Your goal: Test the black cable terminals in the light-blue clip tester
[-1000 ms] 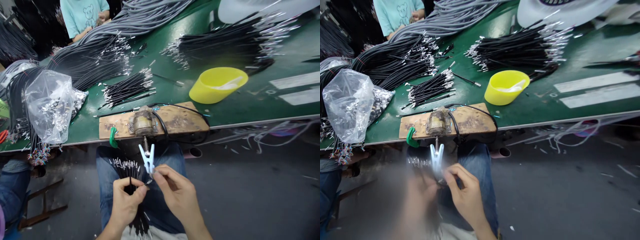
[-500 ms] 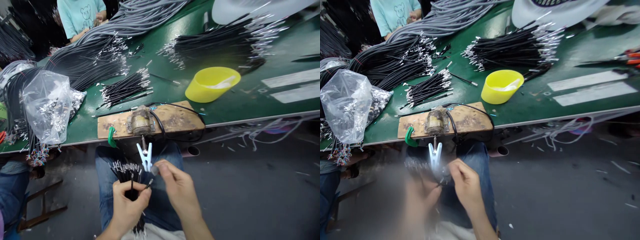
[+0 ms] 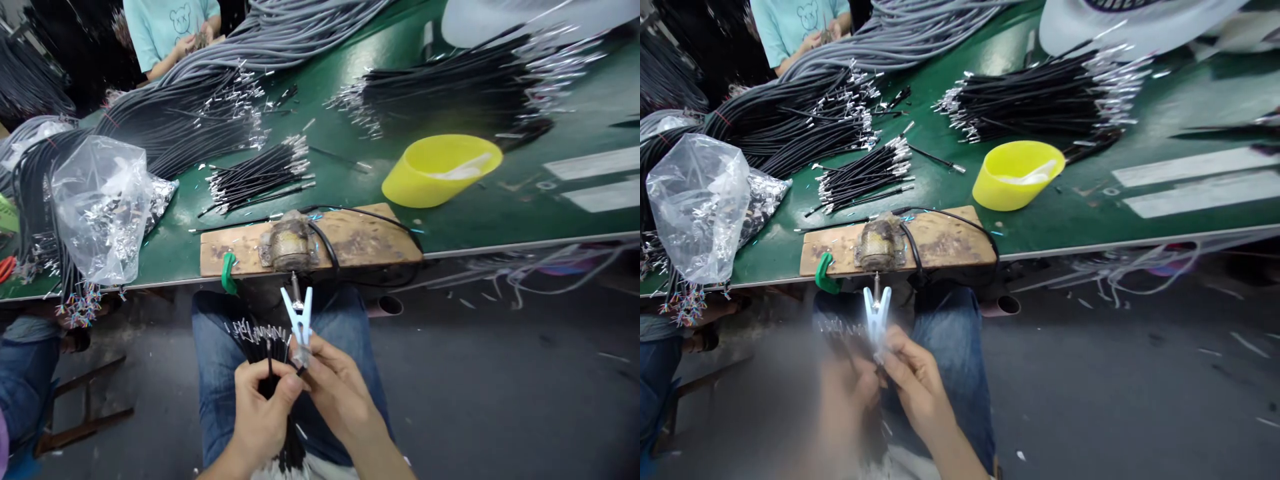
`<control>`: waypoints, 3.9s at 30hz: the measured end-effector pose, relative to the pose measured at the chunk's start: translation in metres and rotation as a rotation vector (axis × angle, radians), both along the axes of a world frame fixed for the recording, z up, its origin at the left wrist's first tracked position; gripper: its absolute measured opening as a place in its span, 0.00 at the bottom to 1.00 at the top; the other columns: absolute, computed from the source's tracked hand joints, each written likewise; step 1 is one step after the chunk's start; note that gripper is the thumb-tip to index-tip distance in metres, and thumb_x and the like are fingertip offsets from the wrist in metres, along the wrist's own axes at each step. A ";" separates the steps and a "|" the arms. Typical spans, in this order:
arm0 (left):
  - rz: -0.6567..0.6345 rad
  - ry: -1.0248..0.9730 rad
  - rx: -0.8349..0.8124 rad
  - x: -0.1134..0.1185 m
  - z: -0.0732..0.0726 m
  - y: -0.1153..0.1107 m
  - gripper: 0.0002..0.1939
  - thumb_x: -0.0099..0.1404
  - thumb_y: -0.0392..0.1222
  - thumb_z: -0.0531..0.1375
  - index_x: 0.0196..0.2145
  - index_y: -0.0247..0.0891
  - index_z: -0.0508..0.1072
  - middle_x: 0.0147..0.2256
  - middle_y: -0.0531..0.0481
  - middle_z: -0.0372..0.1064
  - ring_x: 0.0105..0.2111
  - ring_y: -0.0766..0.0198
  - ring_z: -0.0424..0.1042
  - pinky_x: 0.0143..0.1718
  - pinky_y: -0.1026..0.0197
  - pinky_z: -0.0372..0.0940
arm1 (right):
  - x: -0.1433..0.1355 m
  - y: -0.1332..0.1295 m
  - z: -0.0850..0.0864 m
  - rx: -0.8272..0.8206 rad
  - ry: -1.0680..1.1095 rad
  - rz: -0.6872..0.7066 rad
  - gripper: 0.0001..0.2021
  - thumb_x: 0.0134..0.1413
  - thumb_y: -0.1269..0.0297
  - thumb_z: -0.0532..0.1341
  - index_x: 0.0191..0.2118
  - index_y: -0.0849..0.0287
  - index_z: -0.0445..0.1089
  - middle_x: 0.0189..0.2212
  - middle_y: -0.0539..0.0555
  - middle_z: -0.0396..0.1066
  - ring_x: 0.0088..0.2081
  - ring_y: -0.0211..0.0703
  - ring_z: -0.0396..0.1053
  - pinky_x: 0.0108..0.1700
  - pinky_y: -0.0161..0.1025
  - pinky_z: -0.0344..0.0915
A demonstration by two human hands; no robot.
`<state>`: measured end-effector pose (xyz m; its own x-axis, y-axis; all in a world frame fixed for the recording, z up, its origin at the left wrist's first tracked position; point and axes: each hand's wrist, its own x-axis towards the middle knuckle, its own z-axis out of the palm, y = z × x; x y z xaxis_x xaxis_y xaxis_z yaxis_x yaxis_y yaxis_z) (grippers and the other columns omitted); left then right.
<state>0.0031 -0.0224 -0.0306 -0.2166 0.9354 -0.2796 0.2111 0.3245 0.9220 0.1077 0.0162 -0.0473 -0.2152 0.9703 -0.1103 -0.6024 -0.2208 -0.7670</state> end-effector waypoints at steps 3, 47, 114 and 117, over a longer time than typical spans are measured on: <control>-0.017 -0.047 -0.019 0.000 0.002 0.000 0.25 0.54 0.61 0.57 0.22 0.34 0.76 0.19 0.48 0.67 0.17 0.70 0.59 0.18 0.67 0.55 | 0.009 0.003 -0.004 0.004 -0.055 0.000 0.11 0.51 0.55 0.61 0.27 0.57 0.70 0.25 0.50 0.60 0.27 0.38 0.58 0.27 0.33 0.58; 0.109 0.263 0.085 0.010 0.028 0.010 0.08 0.53 0.39 0.61 0.19 0.38 0.76 0.20 0.51 0.74 0.23 0.61 0.71 0.34 0.59 0.65 | 0.015 0.011 0.013 0.645 -0.762 -0.433 0.07 0.46 0.78 0.59 0.26 0.57 0.65 0.21 0.49 0.63 0.25 0.39 0.60 0.29 0.37 0.59; -0.172 0.147 0.144 0.008 0.008 0.013 0.12 0.60 0.40 0.57 0.26 0.39 0.80 0.22 0.48 0.74 0.24 0.60 0.71 0.30 0.61 0.67 | 0.019 0.013 0.028 0.717 -0.814 -0.327 0.04 0.47 0.74 0.63 0.29 0.58 0.69 0.22 0.51 0.66 0.26 0.40 0.60 0.29 0.38 0.60; -0.096 0.067 0.098 0.008 -0.001 0.012 0.16 0.59 0.39 0.56 0.18 0.36 0.77 0.17 0.49 0.70 0.21 0.62 0.69 0.28 0.62 0.66 | 0.015 0.015 0.024 0.695 -0.750 -0.253 0.06 0.51 0.75 0.60 0.27 0.59 0.68 0.20 0.50 0.66 0.25 0.39 0.60 0.28 0.37 0.60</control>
<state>0.0113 -0.0103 -0.0318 -0.1403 0.9747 -0.1739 0.2989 0.2091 0.9311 0.1224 0.0310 -0.0231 -0.1044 0.8781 0.4669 0.1115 0.4768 -0.8719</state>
